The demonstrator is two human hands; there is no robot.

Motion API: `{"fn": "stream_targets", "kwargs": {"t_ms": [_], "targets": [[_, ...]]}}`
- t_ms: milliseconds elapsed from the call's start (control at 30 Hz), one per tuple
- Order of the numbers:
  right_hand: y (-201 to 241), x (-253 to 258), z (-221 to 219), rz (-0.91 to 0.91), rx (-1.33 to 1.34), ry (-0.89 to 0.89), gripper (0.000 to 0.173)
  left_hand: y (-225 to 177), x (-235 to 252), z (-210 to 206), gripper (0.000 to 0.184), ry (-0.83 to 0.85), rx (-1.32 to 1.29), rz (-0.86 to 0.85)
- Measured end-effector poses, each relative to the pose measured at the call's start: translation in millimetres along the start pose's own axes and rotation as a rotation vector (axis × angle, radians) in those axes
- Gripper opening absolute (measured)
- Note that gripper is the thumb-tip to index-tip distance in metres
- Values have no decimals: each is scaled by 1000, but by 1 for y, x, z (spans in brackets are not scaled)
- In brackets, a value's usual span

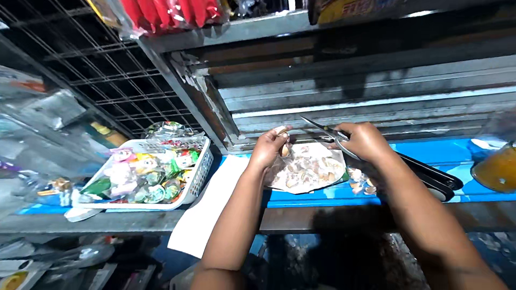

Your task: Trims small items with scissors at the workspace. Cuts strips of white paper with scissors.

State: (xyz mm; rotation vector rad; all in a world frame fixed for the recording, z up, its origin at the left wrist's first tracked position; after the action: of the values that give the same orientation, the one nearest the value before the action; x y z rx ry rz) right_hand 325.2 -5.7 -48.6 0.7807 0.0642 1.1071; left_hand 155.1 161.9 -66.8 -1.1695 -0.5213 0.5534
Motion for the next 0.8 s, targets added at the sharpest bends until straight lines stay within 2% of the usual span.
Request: {"fn": "stream_targets", "kwargs": {"t_ms": [67, 133, 200, 267, 333, 400, 467, 567, 700, 800], "targets": [[-2, 0, -2, 4, -11, 3, 38, 0, 4, 6, 45, 14, 42, -14], [-2, 0, -3, 7, -29, 0, 37, 2, 9, 12, 63, 29, 202, -13], [0, -1, -3, 4, -41, -1, 36, 5, 13, 13, 62, 63, 408, -15], [1, -2, -4, 11, -31, -4, 37, 5, 13, 8, 53, 110, 448, -50], [5, -4, -7, 42, 28, -4, 39, 0, 11, 6, 35, 103, 323, -117], [13, -7, -13, 56, 208, 7, 38, -8, 7, 7, 19, 87, 109, -164], [20, -9, -26, 4, 487, 52, 32, -14, 1, 7, 24, 92, -136, -194], [33, -15, -45, -41, 820, 105, 28, -28, -7, 3, 39, 190, -426, -295], [37, -17, -48, 12, 941, 62, 32, -36, -13, 4, 46, 215, -679, -326], [37, -17, -54, 60, 1044, 64, 36, -35, -15, 1, 46, 203, -770, -303]]}}
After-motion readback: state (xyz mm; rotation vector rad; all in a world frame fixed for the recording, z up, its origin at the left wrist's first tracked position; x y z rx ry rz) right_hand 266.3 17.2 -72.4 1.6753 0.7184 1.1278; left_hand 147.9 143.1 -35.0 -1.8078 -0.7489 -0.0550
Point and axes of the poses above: each hand's wrist, its own x-axis towards the middle knuckle, its own z-axis out of the back of the hand, y = z × x, the point moved 8 cm from there along x, towards the middle knuckle, and after that the axes turned 10 degrees about x, right-handed, at the moved point
